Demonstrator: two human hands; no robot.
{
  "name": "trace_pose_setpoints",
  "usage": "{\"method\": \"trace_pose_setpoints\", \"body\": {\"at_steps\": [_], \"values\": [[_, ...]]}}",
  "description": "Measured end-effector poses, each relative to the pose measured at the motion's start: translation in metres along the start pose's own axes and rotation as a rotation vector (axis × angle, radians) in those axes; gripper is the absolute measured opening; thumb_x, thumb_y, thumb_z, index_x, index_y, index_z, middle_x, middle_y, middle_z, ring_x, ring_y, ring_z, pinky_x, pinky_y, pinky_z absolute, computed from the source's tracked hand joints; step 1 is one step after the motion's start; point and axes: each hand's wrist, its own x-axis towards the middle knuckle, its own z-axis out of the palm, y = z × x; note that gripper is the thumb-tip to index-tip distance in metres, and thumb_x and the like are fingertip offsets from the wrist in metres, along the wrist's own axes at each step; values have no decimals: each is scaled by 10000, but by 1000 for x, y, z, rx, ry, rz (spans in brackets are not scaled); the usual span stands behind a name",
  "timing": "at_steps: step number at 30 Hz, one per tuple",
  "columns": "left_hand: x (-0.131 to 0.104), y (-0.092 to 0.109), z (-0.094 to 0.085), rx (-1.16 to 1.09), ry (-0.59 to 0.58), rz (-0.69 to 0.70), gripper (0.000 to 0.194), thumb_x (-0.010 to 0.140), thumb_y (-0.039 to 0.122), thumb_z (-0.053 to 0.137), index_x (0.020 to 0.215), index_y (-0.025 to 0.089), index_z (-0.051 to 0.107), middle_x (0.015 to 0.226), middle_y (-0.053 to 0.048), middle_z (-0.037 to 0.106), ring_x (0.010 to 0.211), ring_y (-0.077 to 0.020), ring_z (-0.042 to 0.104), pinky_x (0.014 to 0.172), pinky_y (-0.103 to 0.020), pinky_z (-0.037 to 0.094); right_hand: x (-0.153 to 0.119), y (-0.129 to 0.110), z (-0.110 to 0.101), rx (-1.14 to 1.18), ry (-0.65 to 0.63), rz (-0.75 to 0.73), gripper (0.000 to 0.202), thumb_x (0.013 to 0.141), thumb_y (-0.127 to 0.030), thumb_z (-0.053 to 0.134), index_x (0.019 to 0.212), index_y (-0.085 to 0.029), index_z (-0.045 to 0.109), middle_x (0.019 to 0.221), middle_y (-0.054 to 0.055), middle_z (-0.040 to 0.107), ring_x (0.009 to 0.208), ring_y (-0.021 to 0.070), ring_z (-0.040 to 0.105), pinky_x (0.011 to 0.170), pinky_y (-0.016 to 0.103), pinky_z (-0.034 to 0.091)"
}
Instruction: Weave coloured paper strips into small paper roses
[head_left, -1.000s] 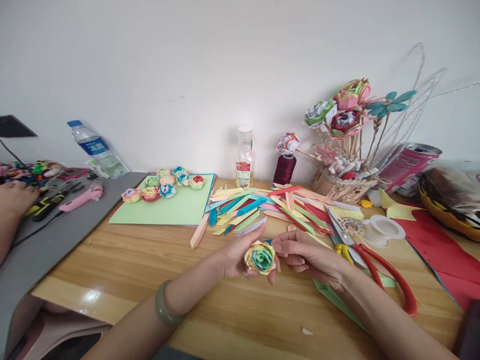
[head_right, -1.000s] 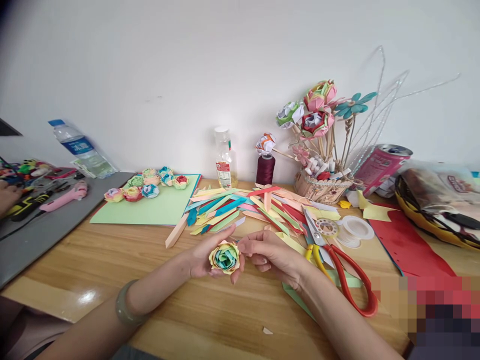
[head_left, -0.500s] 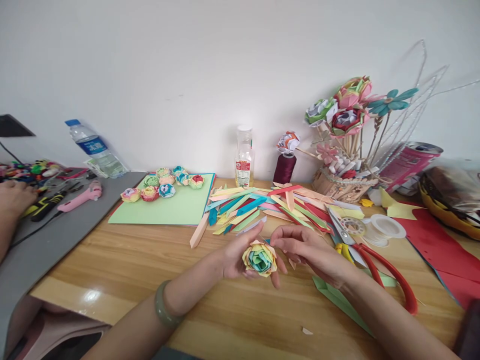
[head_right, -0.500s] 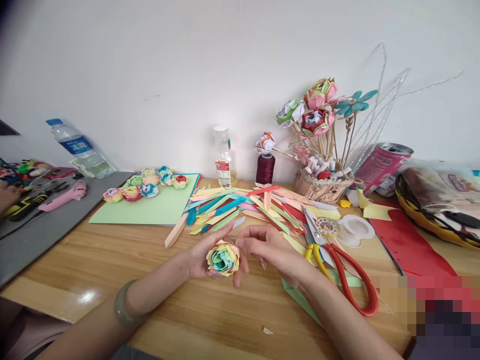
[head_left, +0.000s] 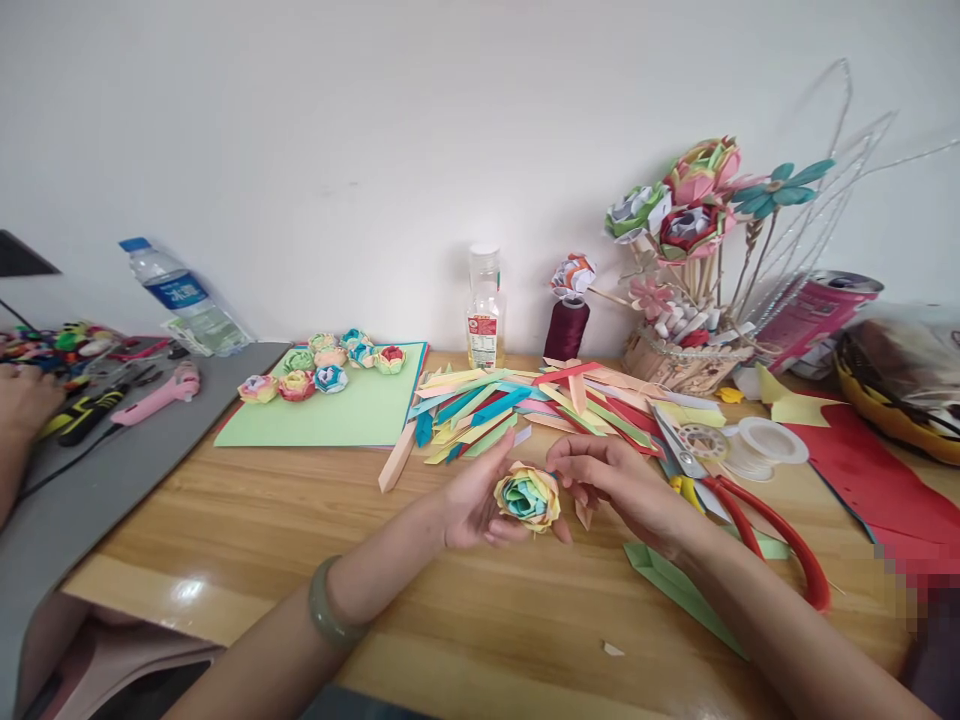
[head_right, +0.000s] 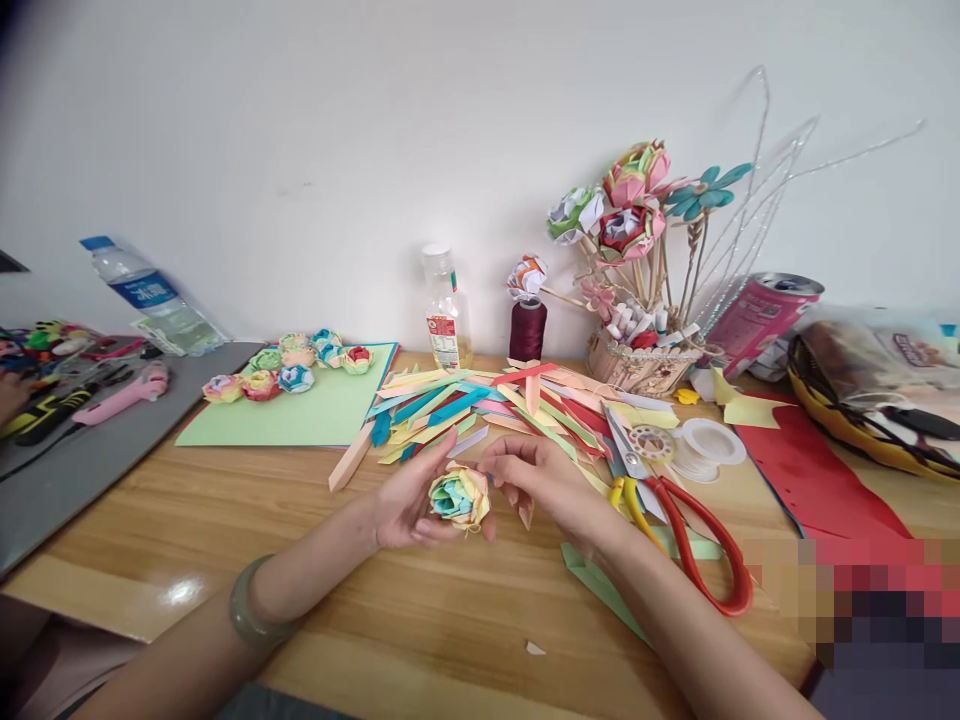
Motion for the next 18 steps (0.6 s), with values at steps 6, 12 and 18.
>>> {"method": "trace_pose_setpoints", "body": {"at_steps": [6, 12, 18], "values": [[2, -1, -3, -33, 18, 8, 622, 788, 667, 177, 741, 150, 519, 528, -31, 571, 234, -60, 351, 248, -165, 156, -4, -9, 3, -82, -37, -34, 172, 699, -326, 550, 681, -156, 546, 556, -27, 575, 426, 87, 535, 384, 186, 336], [1, -3, 0, -80, 32, 44, 546, 825, 611, 196, 745, 163, 496, 538, -3, 575, 234, -92, 417, 228, -187, 217, -5, -10, 4, -84, -49, -18, 172, 695, -328, 544, 660, -161, 521, 562, -31, 582, 393, 83, 532, 397, 199, 353], [-1, 0, 6, -86, 61, 59, 581, 843, 588, 163, 722, 145, 519, 511, -14, 590, 236, -101, 443, 229, -194, 258, -5, -11, 2, -89, -30, 26, 119, 689, -277, 506, 641, -168, 506, 477, -54, 532, 366, 65, 479, 422, 197, 357]]}}
